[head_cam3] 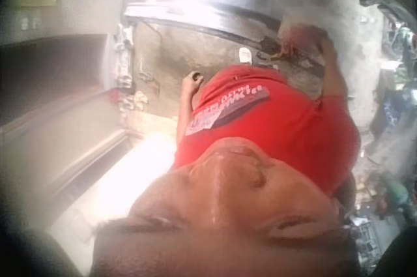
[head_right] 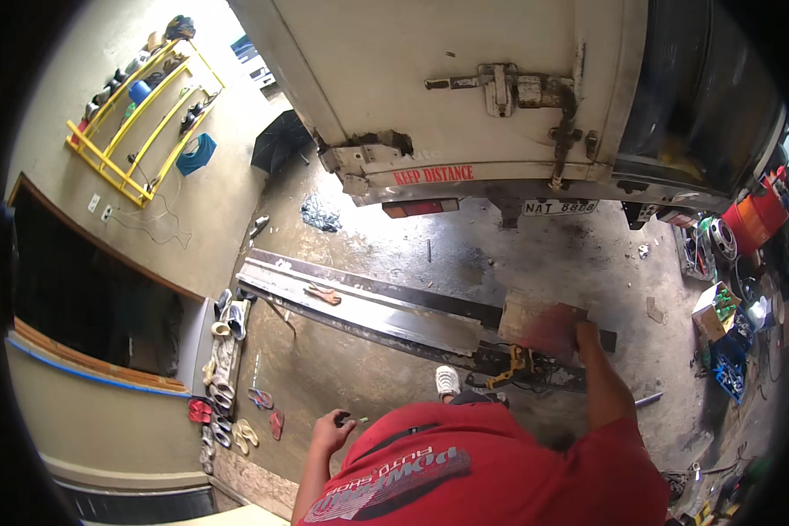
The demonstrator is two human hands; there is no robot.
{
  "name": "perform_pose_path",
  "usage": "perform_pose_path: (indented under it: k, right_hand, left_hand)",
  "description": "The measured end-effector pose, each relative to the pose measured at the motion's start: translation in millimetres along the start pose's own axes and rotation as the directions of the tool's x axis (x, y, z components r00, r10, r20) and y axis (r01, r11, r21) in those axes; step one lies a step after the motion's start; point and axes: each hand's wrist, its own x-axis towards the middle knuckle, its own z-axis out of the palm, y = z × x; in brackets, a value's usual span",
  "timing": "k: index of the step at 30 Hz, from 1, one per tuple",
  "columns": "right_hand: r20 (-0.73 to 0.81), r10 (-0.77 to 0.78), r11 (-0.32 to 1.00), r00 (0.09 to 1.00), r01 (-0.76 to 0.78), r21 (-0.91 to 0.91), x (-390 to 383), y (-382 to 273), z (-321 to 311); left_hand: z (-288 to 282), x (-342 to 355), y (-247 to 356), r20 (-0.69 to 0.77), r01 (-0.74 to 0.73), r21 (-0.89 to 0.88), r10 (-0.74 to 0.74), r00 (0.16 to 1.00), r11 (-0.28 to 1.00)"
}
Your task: The person hammers a metal plate on the floor to shape it, then fits the plate into a damaged area on the underside of a truck. They repeatedly adjust and tap the plate into place, then return to hammering it on the floor.
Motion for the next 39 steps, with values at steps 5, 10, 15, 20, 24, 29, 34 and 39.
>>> perform_pose_path:
  k: [5,10,15,20,24,29,34,39]
  right_hand:
    - [0.008,0.106,0.994,0.994,-0.106,0.039,-26,-43,100]
    - [-0.135,0.105,0.984,0.985,-0.083,0.155,-63,-81,113]
    - [-0.216,0.210,0.882,0.953,-0.089,0.464,-137,-68,126]
    - [-0.283,0.357,0.651,0.890,-0.021,0.759,-227,-16,179]
    - [-0.331,0.464,0.527,0.822,0.044,0.848,-284,9,208]
    - [-0.324,0.444,0.557,0.835,0.026,0.830,-324,-44,264]
    - [-0.320,0.294,0.588,0.901,0.093,0.803,-285,-49,274]
    - [-0.370,0.086,0.700,0.925,0.209,0.683,-196,-122,291]
  left_hand:
    - [-79,84,-13,-0.048,-0.055,0.120,0.061,0.997,0.991]
    - [-106,211,34,0.018,-0.349,0.095,0.348,0.937,0.932]
    - [-159,331,143,0.086,-0.583,0.093,0.577,0.812,0.807]
    - [-224,429,260,0.095,-0.755,0.151,0.751,0.653,0.638]
    - [-237,477,353,0.041,-0.824,0.120,0.826,0.562,0.554]
    - [-240,519,386,0.153,-0.706,0.178,0.690,0.708,0.685]
    - [-249,506,355,0.212,-0.802,0.020,0.781,0.588,0.598]
    - [-355,434,320,0.381,-0.591,0.395,0.460,0.802,0.703]
